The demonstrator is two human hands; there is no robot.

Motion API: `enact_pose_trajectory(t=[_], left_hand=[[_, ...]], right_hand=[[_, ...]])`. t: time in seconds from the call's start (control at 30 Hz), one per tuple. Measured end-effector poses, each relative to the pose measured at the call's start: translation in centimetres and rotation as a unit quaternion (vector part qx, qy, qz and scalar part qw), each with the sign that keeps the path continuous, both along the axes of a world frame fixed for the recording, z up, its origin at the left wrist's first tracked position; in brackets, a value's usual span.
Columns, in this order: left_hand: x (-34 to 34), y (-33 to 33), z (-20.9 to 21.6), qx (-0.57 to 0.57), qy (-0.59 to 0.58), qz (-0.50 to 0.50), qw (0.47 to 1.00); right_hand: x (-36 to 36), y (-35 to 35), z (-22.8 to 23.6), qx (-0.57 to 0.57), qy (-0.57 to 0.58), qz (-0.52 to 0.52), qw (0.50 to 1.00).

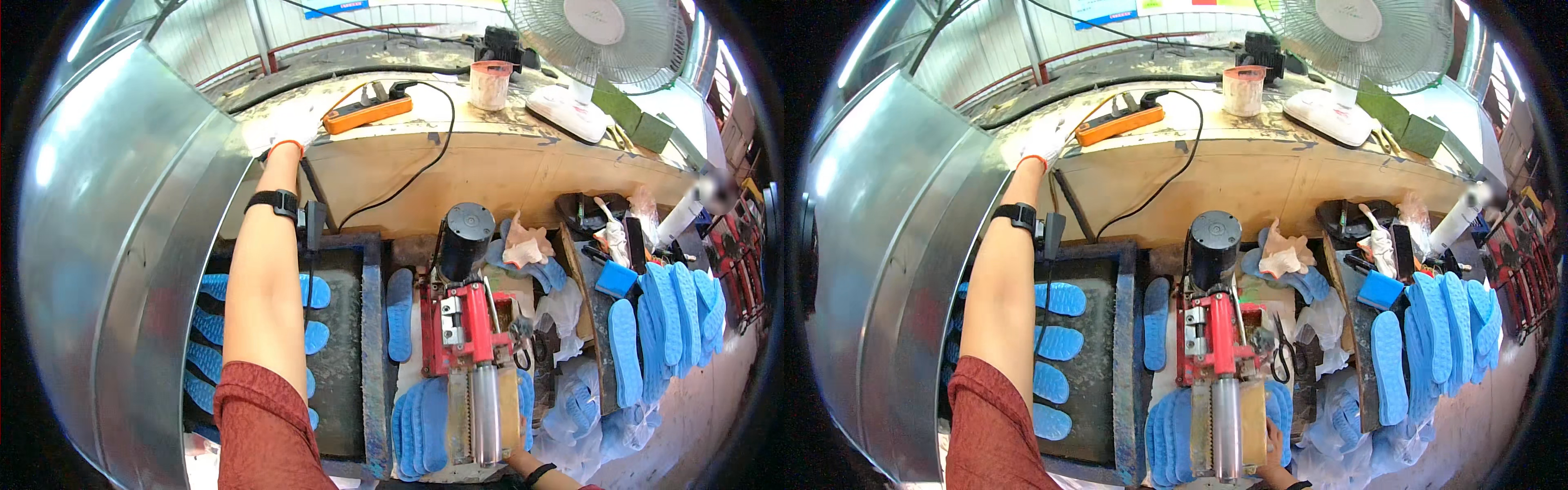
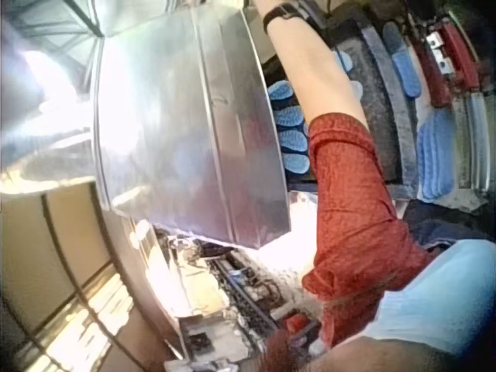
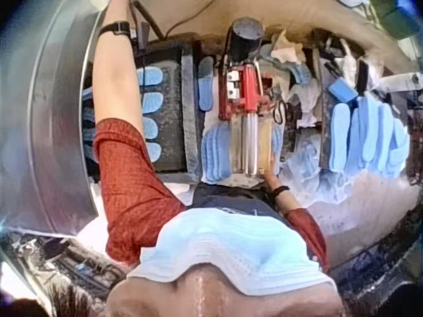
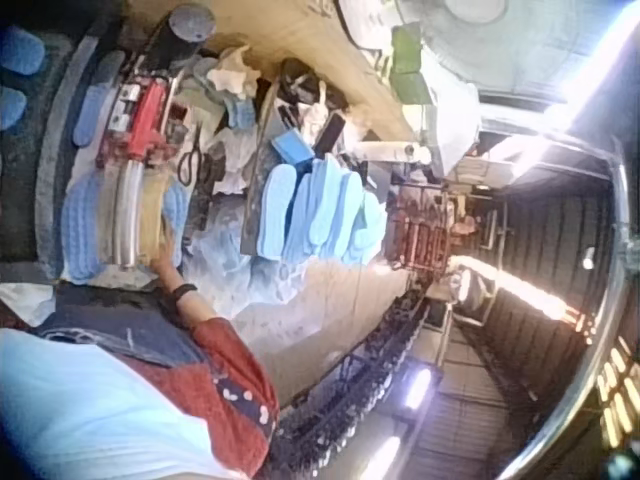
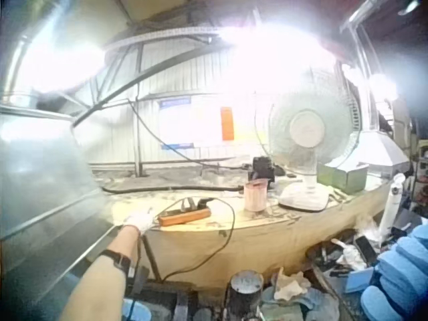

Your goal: Apply glue to shoe insoles using a roller machine.

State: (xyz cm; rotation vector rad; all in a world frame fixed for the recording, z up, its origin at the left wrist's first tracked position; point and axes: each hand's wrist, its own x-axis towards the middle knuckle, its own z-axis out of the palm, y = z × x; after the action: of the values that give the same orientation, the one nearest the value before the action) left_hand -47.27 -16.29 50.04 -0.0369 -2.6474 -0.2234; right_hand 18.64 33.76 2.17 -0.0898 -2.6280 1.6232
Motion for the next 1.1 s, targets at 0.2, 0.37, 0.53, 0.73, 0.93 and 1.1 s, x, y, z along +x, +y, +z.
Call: enact_pose_trajectory(t=[0.2,0.37,0.53,0.73,0.93,1.1], left_hand=[[-2.4,-1.1,1.0,-0.133,-0.052,0.056,0.988],[-2.4,1.4,4.5,-0.152,0.006,0.021,0.988],[-4.6,2.2,4.1,0.007,0.053,-0.213,0.976],[-8.0,8.8,4.0,-0.005,-0.026,-0.201,0.979],[-9.8,9.2,6.1,-0.073,-0.116,-0.176,0.975],[-10.0,10.2,6.3,-0.154,-0.084,-0.101,0.979]], right_hand=[[-8.2,-7.1,1.9,0.039,0.059,0.025,0.997],[-3.5,-4.4,0.8,0.105,0.140,0.029,0.984],[-8.5,-7.0,2.3,0.154,0.229,0.058,0.959],[-3.4,-4.0,-0.4,0.251,0.304,0.072,0.916],[-6.6,-7.2,12.0,0.147,-0.531,0.090,0.830],[-8.5,-8.4,14.7,0.147,-0.539,0.090,0.825]])
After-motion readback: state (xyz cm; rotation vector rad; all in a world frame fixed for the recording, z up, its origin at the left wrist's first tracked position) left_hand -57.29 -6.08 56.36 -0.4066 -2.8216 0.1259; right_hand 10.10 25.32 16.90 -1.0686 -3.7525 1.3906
